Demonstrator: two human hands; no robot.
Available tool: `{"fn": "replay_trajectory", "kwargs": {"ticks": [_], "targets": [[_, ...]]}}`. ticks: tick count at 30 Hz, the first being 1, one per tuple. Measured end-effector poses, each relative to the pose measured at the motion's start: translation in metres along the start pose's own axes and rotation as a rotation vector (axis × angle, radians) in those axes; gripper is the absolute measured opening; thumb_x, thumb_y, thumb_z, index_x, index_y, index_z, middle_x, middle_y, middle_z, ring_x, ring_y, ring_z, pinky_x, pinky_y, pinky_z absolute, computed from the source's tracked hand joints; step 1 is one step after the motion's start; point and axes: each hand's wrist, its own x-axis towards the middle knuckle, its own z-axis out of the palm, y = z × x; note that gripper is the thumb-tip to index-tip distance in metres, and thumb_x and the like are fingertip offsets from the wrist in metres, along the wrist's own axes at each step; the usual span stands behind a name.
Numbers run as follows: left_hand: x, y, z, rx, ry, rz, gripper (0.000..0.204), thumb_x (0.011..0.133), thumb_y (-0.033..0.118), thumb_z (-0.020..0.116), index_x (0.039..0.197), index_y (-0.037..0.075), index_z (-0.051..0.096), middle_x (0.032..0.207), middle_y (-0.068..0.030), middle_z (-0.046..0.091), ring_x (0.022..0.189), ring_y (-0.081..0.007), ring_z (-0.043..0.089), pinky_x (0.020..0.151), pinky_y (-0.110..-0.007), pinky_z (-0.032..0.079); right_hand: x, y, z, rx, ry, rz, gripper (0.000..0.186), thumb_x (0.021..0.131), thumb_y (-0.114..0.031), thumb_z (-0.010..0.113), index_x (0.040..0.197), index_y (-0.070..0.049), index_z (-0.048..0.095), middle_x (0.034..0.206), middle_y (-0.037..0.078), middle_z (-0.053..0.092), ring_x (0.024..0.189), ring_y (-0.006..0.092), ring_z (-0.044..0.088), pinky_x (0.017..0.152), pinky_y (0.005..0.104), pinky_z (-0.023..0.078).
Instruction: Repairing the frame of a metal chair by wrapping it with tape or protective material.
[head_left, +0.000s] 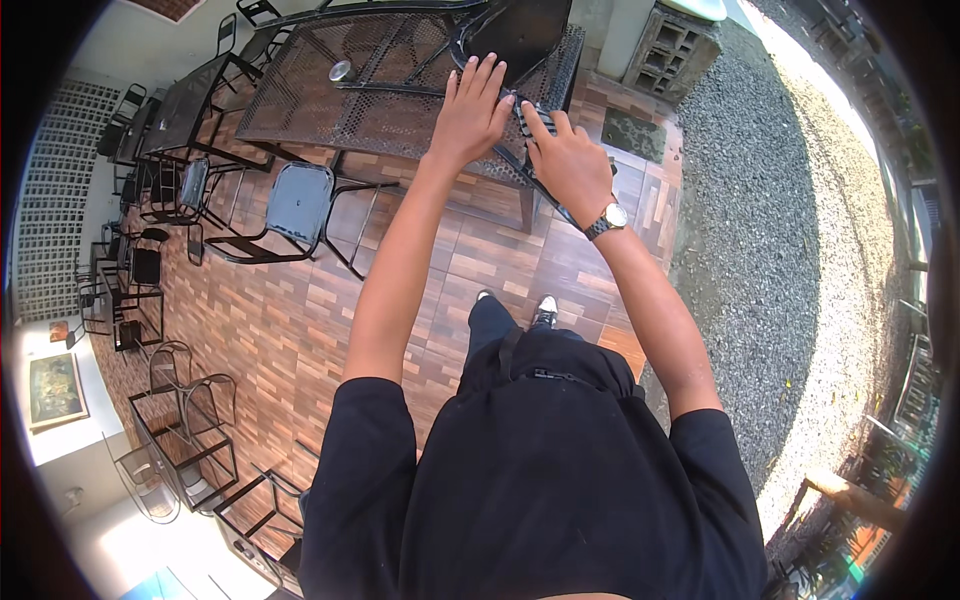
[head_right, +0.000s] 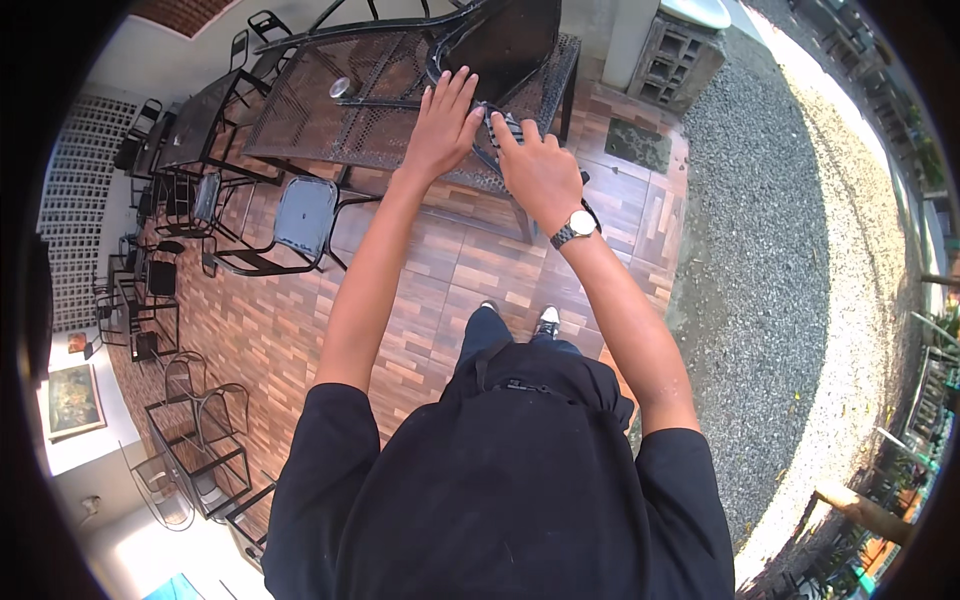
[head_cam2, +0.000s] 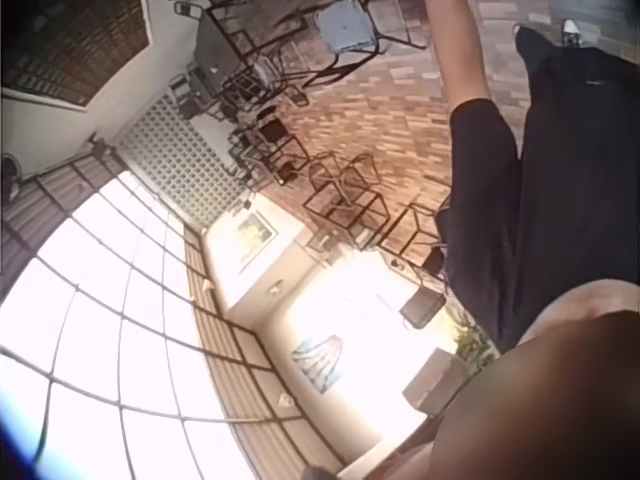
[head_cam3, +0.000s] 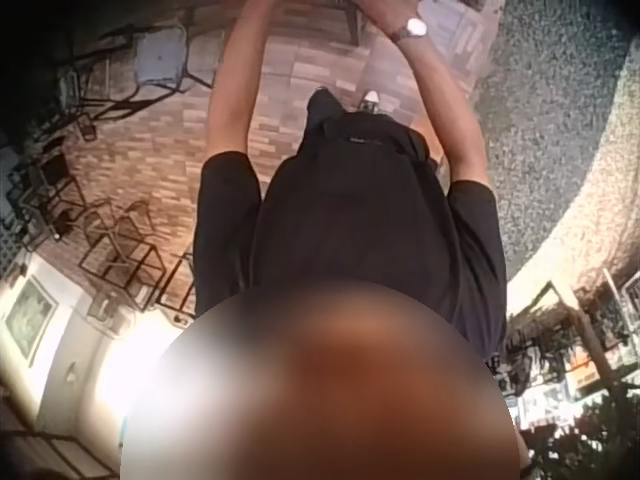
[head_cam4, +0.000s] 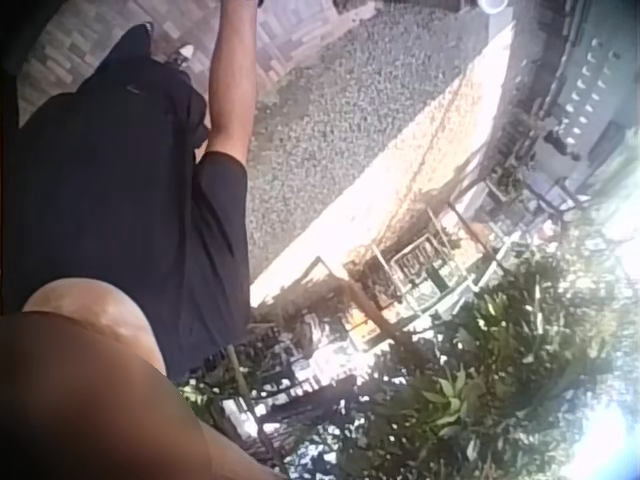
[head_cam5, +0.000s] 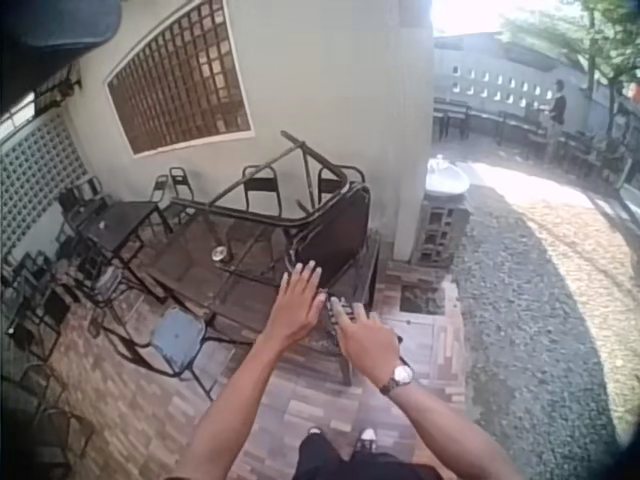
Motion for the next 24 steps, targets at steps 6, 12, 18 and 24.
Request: {"fn": "replay_trajectory", "kwargs": {"ticks": [6,12,18,24], "targets": [[0.005,-0.016,-0.010,0.075,-0.017,0.099,0.057,0.107,0.037,0.047,0.156,0.007,0.044,0.164,-0.0152,0.039,0.153,-0.0348,0.034,0.124,-0.055,0.024,0.018,-0.008,0.004,0.008,-0.056,0.023,0.056,0.095,-0.029,0.068,0.149,-0.026,0.055,0.114,0.008,0.067,0.084,0.0277,0.073,0.063,0.0382,0.060],[0.010,-0.043,-0.016,0.140,-0.008,0.107,0.055,0.107,0.035,0.046,0.155,0.008,0.045,0.162,-0.0160,0.041,0.152,-0.0360,0.035,0.124,-0.055,0.025,0.028,-0.017,0.005,-0.011,-0.085,0.028,0.055,0.096,-0.030,0.068,0.149,-0.026,0.054,0.113,0.009,0.067,0.084,0.0291,0.073,0.062,0.0379,0.060],[0.023,-0.059,-0.015,0.116,-0.013,0.174,0.054,0.107,0.036,0.047,0.155,0.012,0.046,0.163,-0.0168,0.039,0.152,-0.0367,0.034,0.125,-0.054,0.024,0.033,-0.019,0.001,-0.020,-0.064,0.065,0.055,0.096,-0.031,0.068,0.149,-0.029,0.055,0.113,0.008,0.067,0.082,0.0287,0.073,0.062,0.0384,0.060],[0.036,-0.066,-0.007,0.000,-0.018,0.204,0.052,0.109,0.033,0.045,0.155,0.010,0.045,0.164,-0.0184,0.036,0.154,-0.0395,0.030,0.125,-0.053,0.024,0.008,-0.011,0.006,-0.068,0.053,0.104,0.056,0.090,-0.030,0.073,0.144,-0.030,0.059,0.103,0.005,0.065,0.074,0.0251,0.068,0.063,0.0386,0.058]]}}
